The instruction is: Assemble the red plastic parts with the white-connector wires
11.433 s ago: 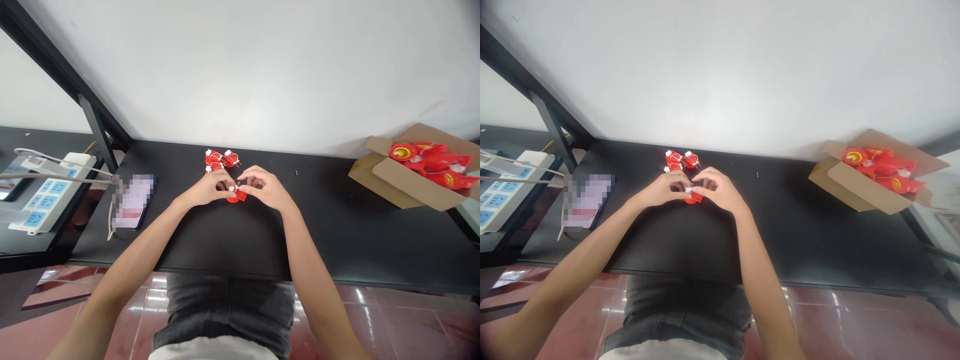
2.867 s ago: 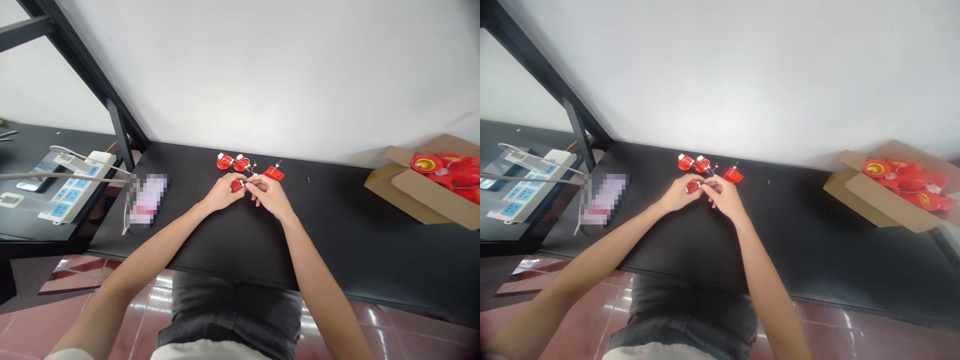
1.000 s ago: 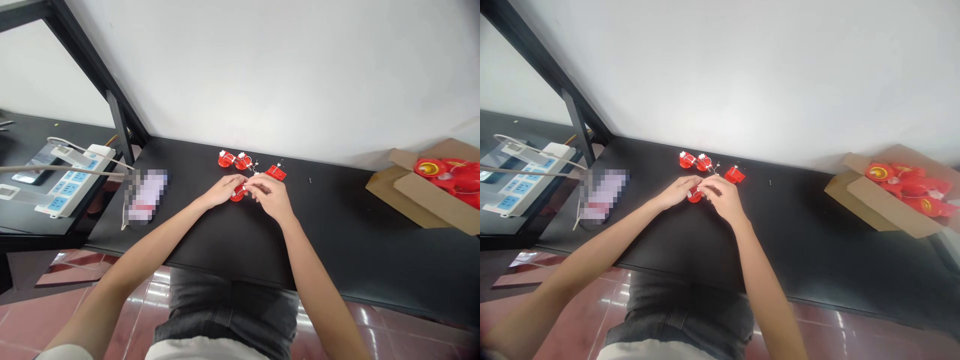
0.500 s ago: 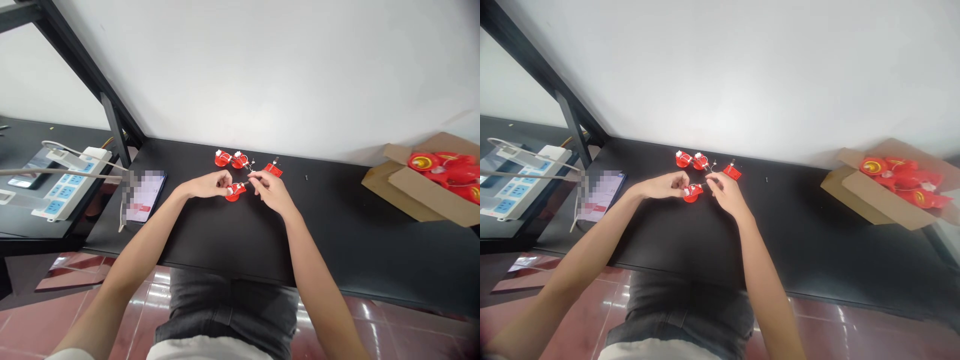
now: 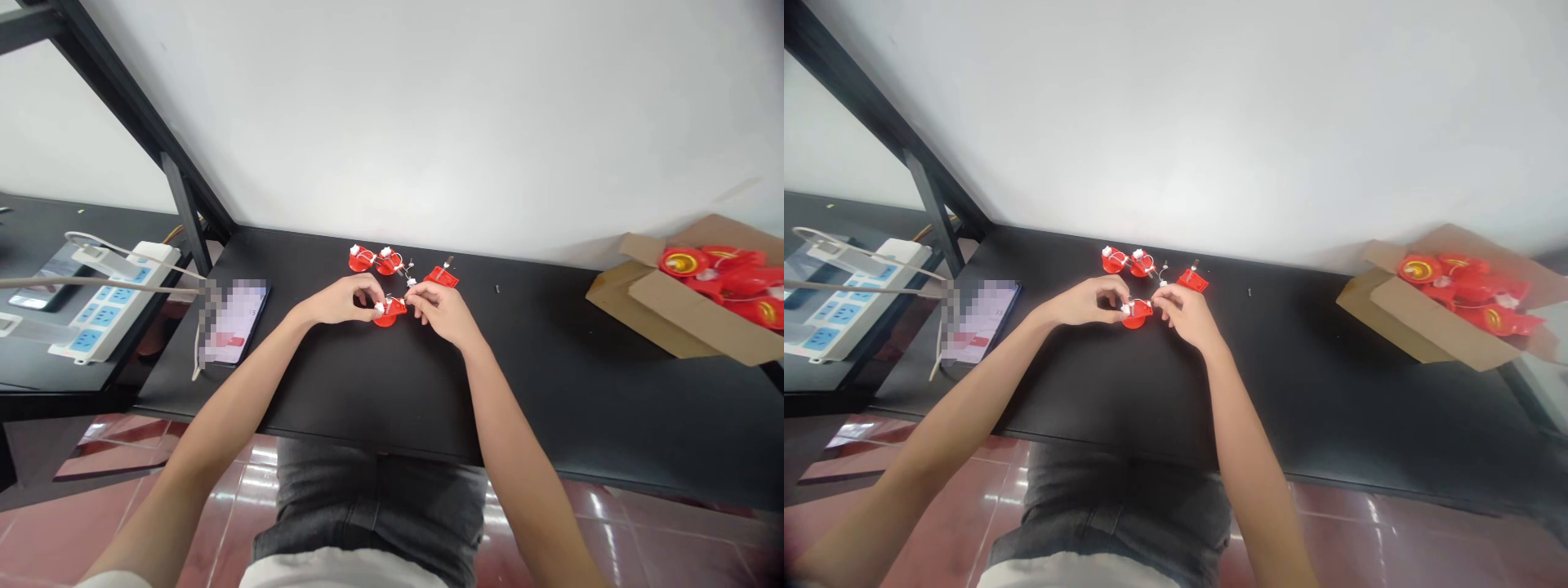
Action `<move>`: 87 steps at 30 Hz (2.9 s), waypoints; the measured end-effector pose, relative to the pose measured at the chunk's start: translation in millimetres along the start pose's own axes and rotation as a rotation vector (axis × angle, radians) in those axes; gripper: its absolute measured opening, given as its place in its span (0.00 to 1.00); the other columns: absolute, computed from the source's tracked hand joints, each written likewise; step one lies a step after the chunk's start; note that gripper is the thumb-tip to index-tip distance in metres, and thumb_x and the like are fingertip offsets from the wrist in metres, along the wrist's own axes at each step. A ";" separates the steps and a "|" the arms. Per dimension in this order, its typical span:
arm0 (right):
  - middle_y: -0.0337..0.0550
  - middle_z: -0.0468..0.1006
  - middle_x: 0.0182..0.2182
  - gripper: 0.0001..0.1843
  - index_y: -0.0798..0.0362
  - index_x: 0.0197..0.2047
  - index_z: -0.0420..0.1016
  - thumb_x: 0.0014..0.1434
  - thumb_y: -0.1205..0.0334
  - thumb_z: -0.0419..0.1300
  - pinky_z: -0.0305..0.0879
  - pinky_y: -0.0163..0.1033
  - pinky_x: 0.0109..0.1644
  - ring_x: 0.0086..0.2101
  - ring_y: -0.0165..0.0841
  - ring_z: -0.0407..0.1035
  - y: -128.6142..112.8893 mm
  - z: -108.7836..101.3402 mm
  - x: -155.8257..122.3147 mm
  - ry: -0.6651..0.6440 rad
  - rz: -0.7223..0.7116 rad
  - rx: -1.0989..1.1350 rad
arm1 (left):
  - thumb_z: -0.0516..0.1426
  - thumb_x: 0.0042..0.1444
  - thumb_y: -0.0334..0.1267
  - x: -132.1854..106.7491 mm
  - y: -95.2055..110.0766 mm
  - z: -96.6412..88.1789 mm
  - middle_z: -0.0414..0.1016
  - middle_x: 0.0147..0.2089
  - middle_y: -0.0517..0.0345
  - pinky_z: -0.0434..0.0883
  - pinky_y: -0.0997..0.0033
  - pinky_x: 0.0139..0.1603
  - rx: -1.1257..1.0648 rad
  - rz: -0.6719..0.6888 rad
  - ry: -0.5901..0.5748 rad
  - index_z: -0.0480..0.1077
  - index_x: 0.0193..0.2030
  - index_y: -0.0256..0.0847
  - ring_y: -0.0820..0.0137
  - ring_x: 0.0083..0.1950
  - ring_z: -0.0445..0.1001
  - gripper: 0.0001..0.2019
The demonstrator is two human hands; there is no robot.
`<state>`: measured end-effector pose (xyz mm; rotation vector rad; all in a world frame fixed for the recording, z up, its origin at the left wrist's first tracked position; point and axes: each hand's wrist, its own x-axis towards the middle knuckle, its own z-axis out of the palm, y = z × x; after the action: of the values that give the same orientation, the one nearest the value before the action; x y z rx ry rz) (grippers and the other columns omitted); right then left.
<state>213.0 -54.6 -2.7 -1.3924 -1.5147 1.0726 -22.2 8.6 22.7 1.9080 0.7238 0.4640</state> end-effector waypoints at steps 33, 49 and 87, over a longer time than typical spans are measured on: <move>0.44 0.76 0.46 0.11 0.51 0.45 0.81 0.59 0.57 0.65 0.72 0.43 0.40 0.29 0.28 0.68 4.1 1.7 -0.1 -0.115 -0.085 -0.075 | 0.62 0.64 0.51 1.5 -13.4 3.5 0.75 0.46 0.51 0.73 0.64 0.52 0.160 0.244 0.066 0.81 0.46 0.42 0.67 0.46 0.75 0.15; 0.42 0.76 0.43 0.12 0.50 0.42 0.79 0.53 0.59 0.67 0.73 0.47 0.47 0.37 0.35 0.74 8.2 4.4 2.5 -0.158 -0.027 0.048 | 0.60 0.66 0.53 11.8 -31.0 21.4 0.76 0.41 0.52 0.73 0.65 0.48 0.041 0.296 0.187 0.81 0.42 0.42 0.67 0.42 0.75 0.17; 0.49 0.72 0.57 0.35 0.45 0.63 0.68 0.52 0.57 0.68 0.67 0.35 0.25 0.27 0.25 0.68 -21.6 -16.3 -13.2 0.079 0.043 0.036 | 0.59 0.65 0.39 10.1 -40.5 1.6 0.69 0.67 0.45 0.59 0.50 0.71 0.582 0.038 0.471 0.69 0.65 0.44 0.54 0.69 0.64 0.22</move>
<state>222.4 -67.5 22.9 -1.4315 -1.4080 1.0532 -25.0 27.1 -14.6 2.3828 1.2327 0.8087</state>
